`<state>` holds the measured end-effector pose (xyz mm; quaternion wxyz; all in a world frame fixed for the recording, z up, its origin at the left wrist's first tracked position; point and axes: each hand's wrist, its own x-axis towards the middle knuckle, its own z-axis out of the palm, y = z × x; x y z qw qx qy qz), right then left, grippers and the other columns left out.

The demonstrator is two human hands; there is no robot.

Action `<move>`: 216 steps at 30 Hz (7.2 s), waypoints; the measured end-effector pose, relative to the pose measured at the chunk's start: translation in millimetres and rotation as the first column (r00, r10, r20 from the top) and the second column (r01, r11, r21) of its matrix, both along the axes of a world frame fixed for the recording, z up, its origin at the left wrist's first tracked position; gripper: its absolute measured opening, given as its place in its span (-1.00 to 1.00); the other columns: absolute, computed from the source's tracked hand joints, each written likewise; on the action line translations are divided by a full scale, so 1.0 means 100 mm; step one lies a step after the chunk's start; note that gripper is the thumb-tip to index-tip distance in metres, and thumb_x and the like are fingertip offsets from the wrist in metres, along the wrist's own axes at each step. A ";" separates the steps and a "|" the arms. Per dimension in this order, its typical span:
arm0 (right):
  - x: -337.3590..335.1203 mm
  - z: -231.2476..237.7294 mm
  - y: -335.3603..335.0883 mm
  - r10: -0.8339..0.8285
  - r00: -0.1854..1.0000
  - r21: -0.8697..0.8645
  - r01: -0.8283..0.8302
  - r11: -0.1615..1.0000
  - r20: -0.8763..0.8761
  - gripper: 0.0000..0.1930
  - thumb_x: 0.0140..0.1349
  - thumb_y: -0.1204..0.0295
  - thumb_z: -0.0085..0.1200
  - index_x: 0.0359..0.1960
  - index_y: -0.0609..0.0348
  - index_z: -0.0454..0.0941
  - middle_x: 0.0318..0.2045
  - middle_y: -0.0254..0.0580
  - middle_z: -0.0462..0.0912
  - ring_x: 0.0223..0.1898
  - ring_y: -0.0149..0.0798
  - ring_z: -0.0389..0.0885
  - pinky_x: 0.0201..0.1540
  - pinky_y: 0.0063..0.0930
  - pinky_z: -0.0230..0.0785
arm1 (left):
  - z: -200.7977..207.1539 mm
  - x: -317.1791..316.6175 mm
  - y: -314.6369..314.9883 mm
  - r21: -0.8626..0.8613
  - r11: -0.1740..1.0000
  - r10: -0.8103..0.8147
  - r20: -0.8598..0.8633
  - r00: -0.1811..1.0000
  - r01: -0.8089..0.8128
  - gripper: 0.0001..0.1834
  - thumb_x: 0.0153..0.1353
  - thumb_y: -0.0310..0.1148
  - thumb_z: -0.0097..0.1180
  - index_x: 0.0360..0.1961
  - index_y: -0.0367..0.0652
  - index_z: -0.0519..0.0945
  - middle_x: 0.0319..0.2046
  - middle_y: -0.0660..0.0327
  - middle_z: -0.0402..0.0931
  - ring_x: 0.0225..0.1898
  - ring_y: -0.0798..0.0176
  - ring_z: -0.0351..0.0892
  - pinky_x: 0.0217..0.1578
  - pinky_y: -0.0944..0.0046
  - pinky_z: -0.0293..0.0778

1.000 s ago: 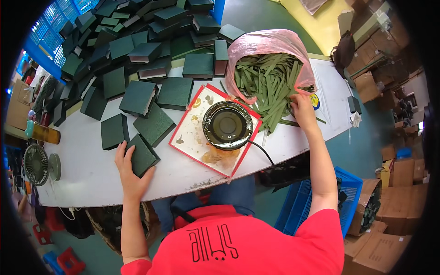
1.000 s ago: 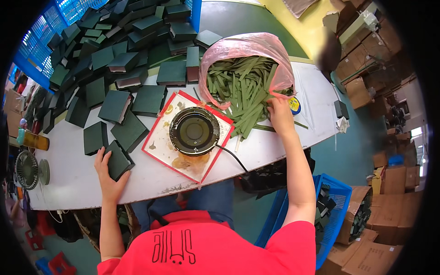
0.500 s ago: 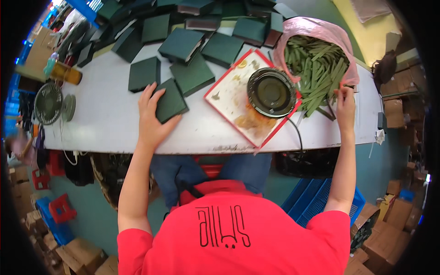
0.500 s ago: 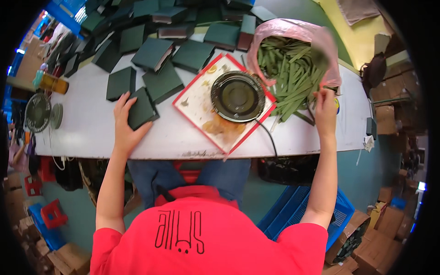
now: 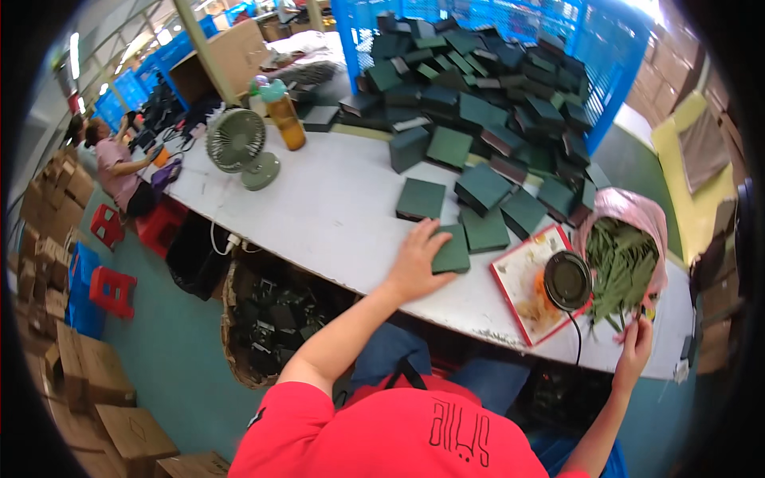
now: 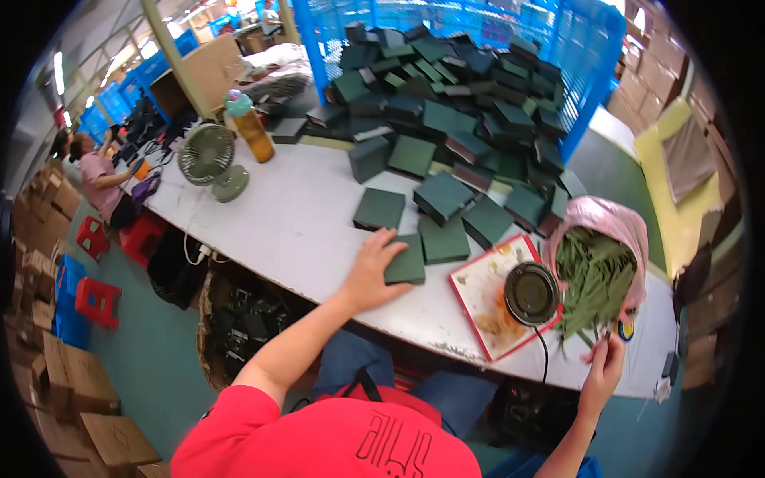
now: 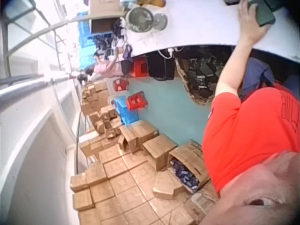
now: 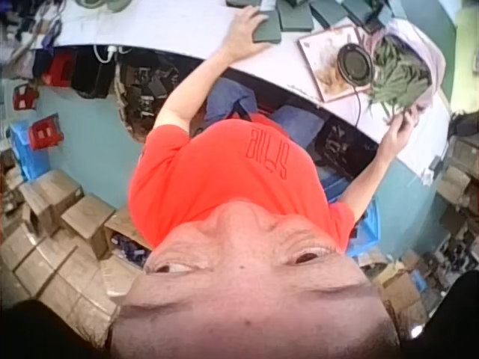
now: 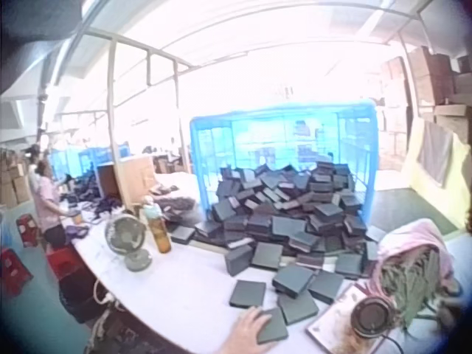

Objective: The person assembles small green boxes by inserting green fabric strips into slots on the sides. They pick up a box, insert a strip, and place the finished unit on the table. The process is repeated for multiple boxes using a pile of strips and a stack of unfinished boxes.

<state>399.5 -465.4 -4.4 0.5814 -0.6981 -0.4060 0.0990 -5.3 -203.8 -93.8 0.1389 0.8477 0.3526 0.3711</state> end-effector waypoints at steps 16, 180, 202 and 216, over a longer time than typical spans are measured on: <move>-0.92 0.41 0.02 0.041 0.928 -0.065 -0.070 0.995 -0.370 -0.91 0.52 0.41 -0.09 -0.08 0.11 0.43 -0.48 -0.42 0.42 -0.73 -0.68 0.09 -0.74 -0.76 -0.07 | 0.08 -0.08 -0.03 -0.094 0.994 -0.062 -0.015 0.998 0.061 -0.19 -0.08 -0.13 0.47 0.23 -0.08 0.44 0.38 -0.08 0.16 0.44 -0.20 0.06 0.33 -0.17 0.15; -2.05 -0.30 0.79 0.328 0.542 -0.115 -0.629 0.769 -0.774 -0.66 0.49 0.28 0.00 0.09 0.34 0.50 -0.15 -0.18 0.68 -0.15 -0.43 0.62 -0.05 -0.52 0.51 | 0.75 0.05 -0.23 -0.242 0.780 -0.585 0.048 0.810 0.578 0.02 -0.35 -0.23 0.56 0.27 -0.19 0.41 0.20 0.07 0.40 0.18 -0.12 0.35 0.21 -0.06 0.33; -1.89 -0.18 0.41 0.298 0.380 -0.246 -0.882 0.401 -0.875 -0.74 0.45 0.32 -0.03 -0.09 0.16 0.68 -0.58 -0.38 0.56 -0.53 -0.56 0.46 -0.45 -0.62 0.31 | 0.74 0.14 -0.29 -0.195 0.839 -0.495 0.109 0.862 0.507 0.05 -0.40 -0.23 0.59 0.25 -0.26 0.41 0.17 0.01 0.40 0.17 -0.15 0.37 0.19 -0.07 0.32; -1.74 -0.37 0.12 0.224 0.155 0.257 0.244 0.935 -0.962 -0.72 0.48 0.37 0.00 0.14 0.15 0.52 -0.12 -0.22 0.70 -0.44 -0.56 0.48 -0.36 -0.61 0.42 | 0.76 0.01 -0.52 -0.292 0.810 -0.532 -0.001 0.847 0.509 0.06 -0.44 -0.26 0.58 0.24 -0.25 0.41 0.19 -0.01 0.38 0.18 -0.19 0.34 0.18 -0.10 0.35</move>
